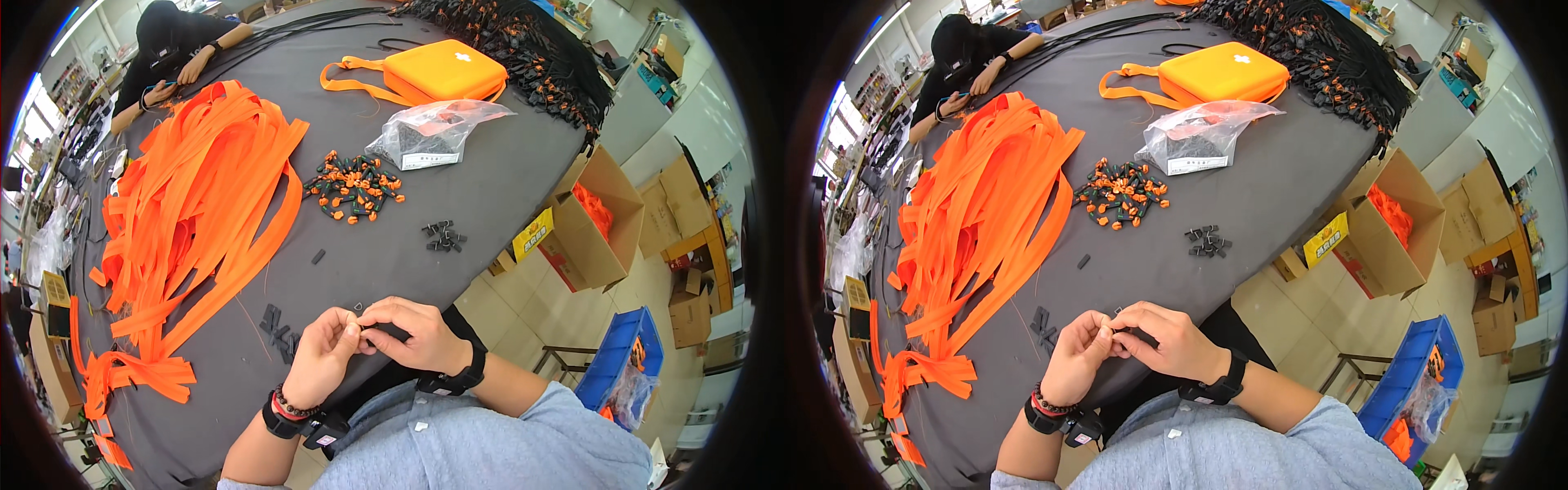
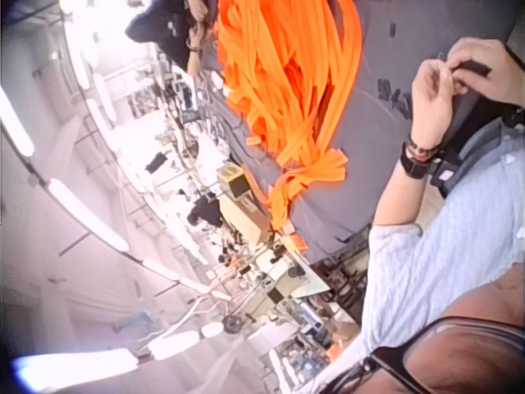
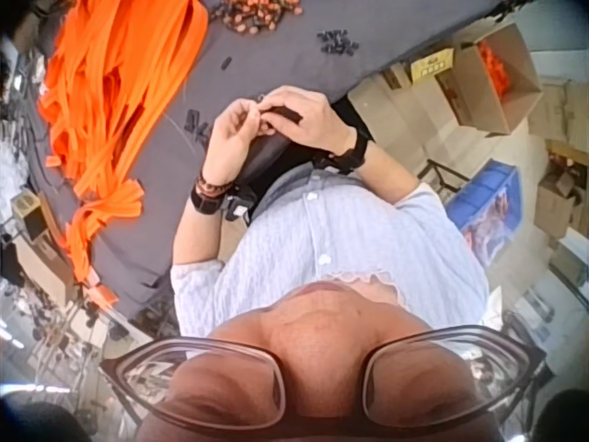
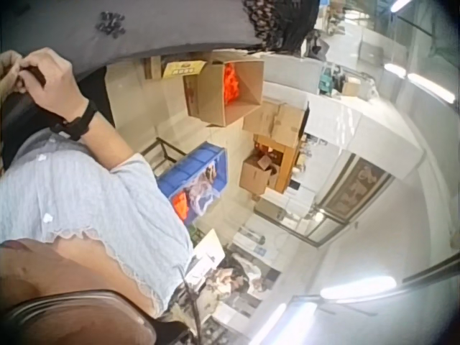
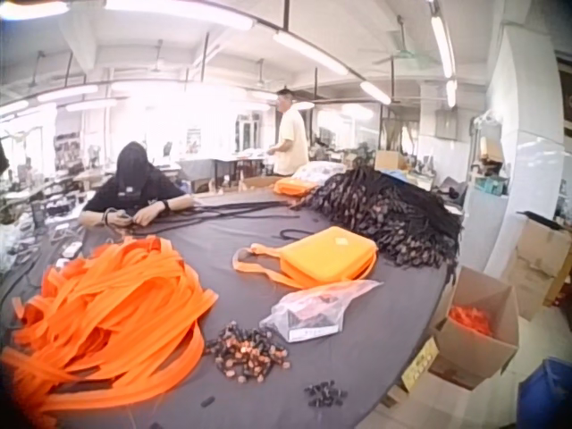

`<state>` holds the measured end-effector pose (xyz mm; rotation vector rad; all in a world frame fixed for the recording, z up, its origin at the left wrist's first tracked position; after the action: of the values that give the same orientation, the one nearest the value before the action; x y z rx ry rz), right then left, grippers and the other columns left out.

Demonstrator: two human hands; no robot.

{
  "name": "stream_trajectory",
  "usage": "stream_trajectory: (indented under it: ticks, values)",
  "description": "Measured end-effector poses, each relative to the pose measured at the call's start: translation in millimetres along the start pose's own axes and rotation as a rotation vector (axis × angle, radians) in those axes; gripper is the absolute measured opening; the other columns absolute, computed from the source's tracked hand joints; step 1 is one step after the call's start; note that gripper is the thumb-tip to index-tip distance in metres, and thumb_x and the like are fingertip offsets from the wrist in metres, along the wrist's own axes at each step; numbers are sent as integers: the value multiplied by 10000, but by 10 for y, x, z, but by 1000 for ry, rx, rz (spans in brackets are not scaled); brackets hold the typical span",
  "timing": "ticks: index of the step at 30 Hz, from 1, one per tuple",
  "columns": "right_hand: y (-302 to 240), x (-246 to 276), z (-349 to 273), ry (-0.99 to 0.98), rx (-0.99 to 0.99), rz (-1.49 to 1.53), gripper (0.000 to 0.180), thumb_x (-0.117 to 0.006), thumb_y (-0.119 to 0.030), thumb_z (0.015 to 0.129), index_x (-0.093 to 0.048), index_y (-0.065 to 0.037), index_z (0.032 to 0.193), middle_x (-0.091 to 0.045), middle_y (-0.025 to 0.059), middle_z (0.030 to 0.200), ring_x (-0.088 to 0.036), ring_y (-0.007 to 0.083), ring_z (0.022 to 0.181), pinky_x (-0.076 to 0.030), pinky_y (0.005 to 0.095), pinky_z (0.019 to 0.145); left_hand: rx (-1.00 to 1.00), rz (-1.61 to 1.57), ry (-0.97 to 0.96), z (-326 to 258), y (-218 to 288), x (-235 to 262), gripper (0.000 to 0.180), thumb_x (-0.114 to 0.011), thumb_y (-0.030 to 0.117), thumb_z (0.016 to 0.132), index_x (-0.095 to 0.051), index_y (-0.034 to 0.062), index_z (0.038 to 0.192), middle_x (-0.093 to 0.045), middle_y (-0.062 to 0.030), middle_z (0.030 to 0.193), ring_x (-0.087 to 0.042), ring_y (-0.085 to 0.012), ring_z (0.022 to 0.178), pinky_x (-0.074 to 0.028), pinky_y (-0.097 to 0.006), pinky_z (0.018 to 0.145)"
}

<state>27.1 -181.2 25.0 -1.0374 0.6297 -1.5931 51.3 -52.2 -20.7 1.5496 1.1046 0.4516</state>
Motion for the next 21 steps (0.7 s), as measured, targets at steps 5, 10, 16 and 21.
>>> stream_trajectory:
  ticks: [5,10,16,21]
  values:
    - [12,25,35,-17,-18,27,197,-705,5,818,-640,-9,1003,-668,109,965,-677,240,855,-548,309,747,42,-96,-39,5,-17,-31,161,-490,137,1028,-530,-18,1049,-603,-49,971,-627,-107,876,-530,-263,827]
    - [144,-13,-28,-33,-141,198,172,-692,26,842,-627,14,1000,-660,115,971,-684,201,857,-571,293,760,99,-197,-114,-9,-16,-85,206,-474,184,1039,-526,-13,1075,-576,-38,1018,-617,-117,954,-528,-286,910]
    - [178,-36,-55,-66,-172,273,181,-672,31,868,-615,35,1040,-642,111,1014,-677,170,895,-585,286,794,132,-257,-170,-23,-19,-99,152,-488,147,1029,-507,6,1083,-559,-48,1070,-610,-131,1024,-514,-327,971]
    - [152,-19,-29,-84,-173,261,167,-653,33,882,-620,35,1046,-649,111,1017,-681,168,895,-585,281,793,137,-240,-176,-23,-22,-77,155,-489,155,1031,-508,8,1074,-559,-43,1058,-609,-124,1016,-515,-332,973]
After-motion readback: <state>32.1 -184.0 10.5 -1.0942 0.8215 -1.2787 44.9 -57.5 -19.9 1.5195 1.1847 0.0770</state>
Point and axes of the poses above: each hand's wrist, its own z-axis towards the middle knuckle, its own x-axis out of the back of the hand, y = z × x, the point moved 8 cm from there along z, towards the middle knuckle
